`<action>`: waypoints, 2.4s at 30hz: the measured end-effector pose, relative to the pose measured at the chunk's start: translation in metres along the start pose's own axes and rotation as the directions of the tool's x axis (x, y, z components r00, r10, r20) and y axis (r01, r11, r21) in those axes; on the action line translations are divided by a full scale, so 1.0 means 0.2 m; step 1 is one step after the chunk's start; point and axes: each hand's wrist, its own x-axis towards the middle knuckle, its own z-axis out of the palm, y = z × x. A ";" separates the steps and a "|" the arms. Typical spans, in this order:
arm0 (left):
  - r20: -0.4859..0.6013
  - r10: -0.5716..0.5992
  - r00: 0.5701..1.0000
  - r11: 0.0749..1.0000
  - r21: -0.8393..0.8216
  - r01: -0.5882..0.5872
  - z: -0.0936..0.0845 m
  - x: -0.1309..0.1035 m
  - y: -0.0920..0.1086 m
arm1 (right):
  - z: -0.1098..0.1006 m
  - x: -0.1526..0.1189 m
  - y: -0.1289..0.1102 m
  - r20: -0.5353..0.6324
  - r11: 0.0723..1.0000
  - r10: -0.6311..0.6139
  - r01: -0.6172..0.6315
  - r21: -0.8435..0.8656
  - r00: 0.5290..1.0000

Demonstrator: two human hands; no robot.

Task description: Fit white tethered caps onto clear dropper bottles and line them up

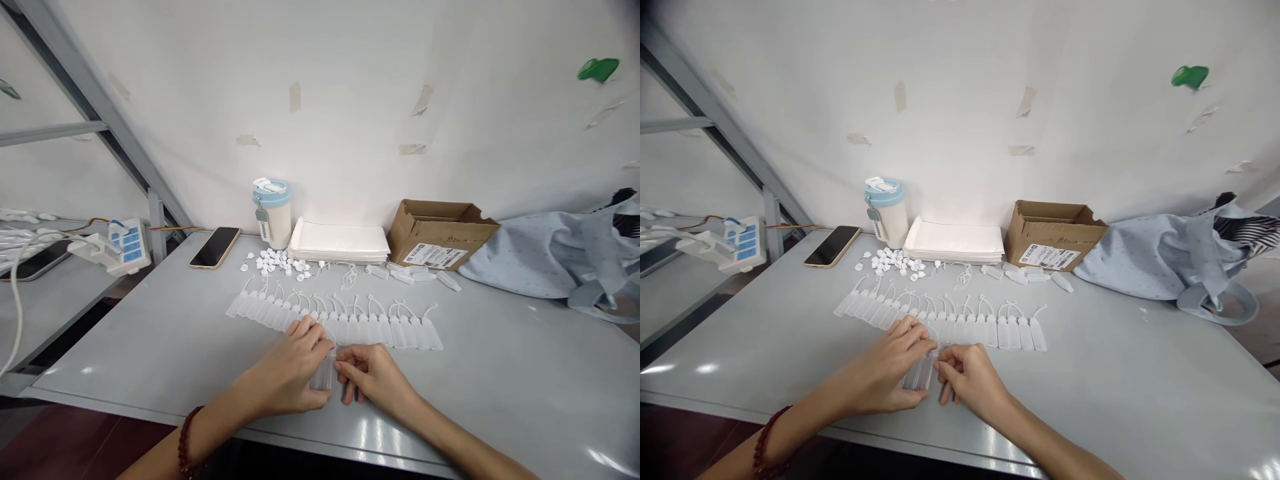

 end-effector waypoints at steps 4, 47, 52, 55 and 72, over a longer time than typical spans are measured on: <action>-0.007 0.003 1.000 1.000 0.021 -0.003 0.00 -0.01 0.00 | 0.00 0.00 0.00 -0.001 1.000 -0.008 0.008 -0.007 1.000; -0.075 -0.087 0.993 0.986 0.136 0.097 -0.12 0.53 -0.28 | -0.84 0.06 0.04 -0.632 0.815 -0.485 0.049 -0.578 0.604; -0.063 -0.032 0.997 0.981 0.189 0.044 -0.03 0.69 -0.31 | -1.01 0.10 0.18 -0.640 0.710 -0.578 -0.075 -0.700 0.505; -0.065 -0.021 0.998 0.982 0.188 0.033 -0.02 0.72 -0.31 | -1.06 0.11 0.23 -0.615 0.660 -0.602 -0.115 -0.742 0.510; -0.309 -0.487 0.817 0.828 -0.461 0.319 -0.19 0.57 -0.44 | -1.09 0.19 0.34 -0.571 0.553 -0.624 -0.215 -0.805 0.534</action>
